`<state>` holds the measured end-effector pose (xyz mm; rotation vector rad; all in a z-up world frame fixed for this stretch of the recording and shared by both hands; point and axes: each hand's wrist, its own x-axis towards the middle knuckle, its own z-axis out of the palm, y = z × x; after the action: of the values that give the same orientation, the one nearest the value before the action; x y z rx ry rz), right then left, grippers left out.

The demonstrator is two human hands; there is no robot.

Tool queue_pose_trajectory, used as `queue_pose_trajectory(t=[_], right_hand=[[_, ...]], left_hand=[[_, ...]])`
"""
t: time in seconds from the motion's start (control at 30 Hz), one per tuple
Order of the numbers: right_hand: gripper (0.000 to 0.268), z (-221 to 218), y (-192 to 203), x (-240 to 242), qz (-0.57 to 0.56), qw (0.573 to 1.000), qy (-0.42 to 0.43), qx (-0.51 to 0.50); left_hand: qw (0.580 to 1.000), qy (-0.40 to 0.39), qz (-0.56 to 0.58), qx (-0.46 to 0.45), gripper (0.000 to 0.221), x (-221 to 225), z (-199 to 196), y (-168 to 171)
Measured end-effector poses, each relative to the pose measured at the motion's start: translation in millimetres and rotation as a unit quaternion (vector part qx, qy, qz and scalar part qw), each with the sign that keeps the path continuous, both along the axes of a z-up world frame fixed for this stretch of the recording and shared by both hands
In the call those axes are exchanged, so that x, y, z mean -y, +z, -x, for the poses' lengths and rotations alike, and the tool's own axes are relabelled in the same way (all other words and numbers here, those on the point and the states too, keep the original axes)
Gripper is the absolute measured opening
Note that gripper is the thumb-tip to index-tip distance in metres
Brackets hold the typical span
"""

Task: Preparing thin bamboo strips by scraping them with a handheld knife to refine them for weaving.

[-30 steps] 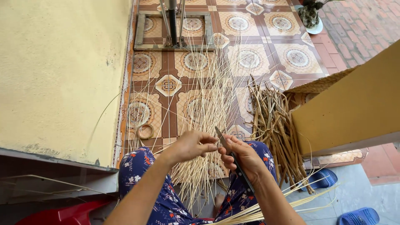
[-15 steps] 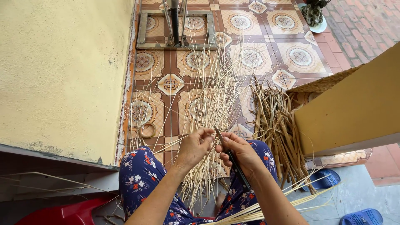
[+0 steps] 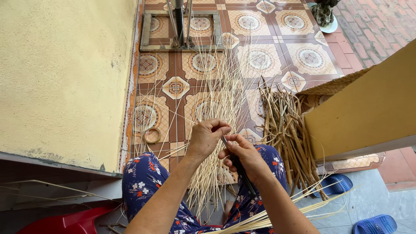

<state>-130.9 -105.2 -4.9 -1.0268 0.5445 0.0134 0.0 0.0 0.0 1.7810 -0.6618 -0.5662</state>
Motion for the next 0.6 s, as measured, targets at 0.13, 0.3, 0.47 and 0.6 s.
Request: queue_pose_trajectory(t=[0.13,0.3,0.47,0.6], right_hand=[[0.022,-2,-16,-5,0.018,0.999,0.023,-0.041],[0.023,4,-52,-19,-0.002,0.997,0.049,-0.052],[0.023,6,-82,-26,0.004,0.994,0.076,-0.083],[0.02,17,-120,-37,-0.003,0.984,0.113,-0.141]], left_hand=[[0.999,0.04,0.018,0.009,0.01,4,-1,-5],[0.996,0.079,0.037,0.02,0.01,4,-12,-3],[0.993,0.104,0.045,-0.025,0.009,8,-19,-5],[0.988,0.114,0.1,-0.021,0.011,14,-35,2]])
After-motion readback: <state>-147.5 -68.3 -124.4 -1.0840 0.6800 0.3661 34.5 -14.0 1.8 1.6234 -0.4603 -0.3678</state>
